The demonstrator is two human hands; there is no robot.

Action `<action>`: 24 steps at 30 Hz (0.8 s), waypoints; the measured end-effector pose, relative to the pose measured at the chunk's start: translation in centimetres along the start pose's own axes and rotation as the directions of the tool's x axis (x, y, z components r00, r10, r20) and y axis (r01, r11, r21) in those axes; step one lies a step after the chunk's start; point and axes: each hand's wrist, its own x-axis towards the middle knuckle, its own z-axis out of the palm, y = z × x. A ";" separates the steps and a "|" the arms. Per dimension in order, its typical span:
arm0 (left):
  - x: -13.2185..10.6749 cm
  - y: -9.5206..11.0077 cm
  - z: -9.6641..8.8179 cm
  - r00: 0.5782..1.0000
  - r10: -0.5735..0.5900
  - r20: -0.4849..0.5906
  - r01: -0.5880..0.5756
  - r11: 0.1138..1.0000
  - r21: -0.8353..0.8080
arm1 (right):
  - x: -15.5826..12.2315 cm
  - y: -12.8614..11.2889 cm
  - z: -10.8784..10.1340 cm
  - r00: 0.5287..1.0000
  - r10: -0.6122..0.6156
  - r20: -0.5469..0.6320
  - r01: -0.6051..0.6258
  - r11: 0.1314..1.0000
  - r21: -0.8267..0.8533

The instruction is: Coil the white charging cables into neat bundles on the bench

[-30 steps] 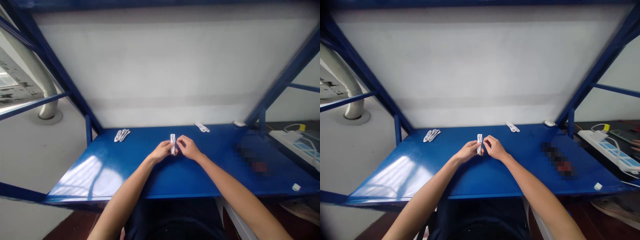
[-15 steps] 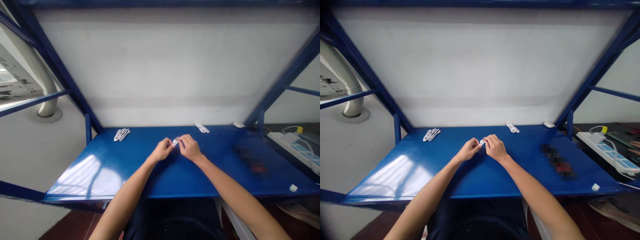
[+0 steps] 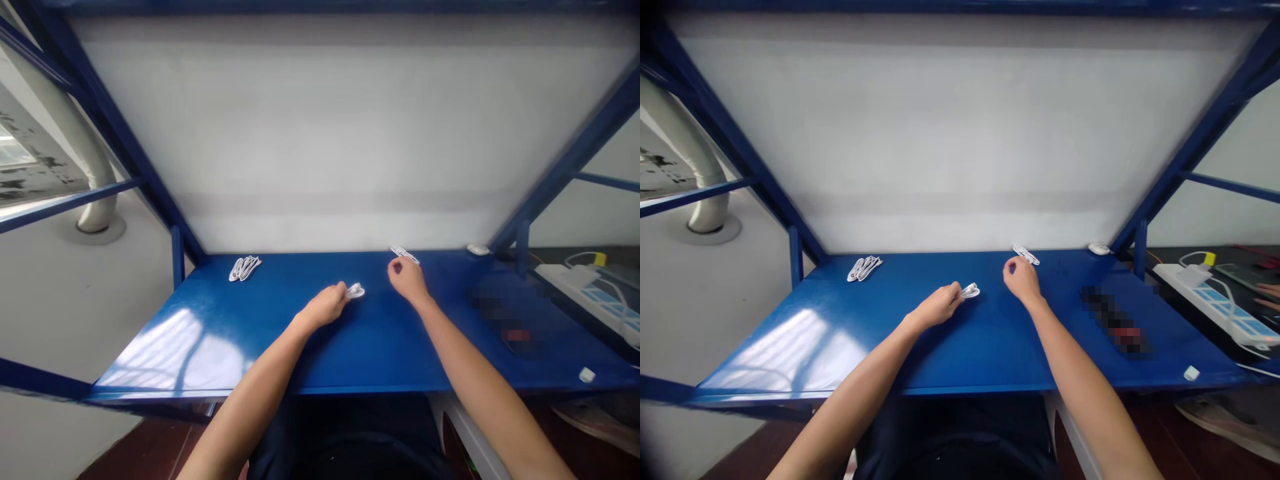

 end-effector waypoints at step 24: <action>-5.1 -14.9 -8.9 0.831 -0.380 -0.407 0.550 0.678 0.488 | 3.6 6.3 -0.4 0.948 0.175 0.264 -0.056 0.913 -0.403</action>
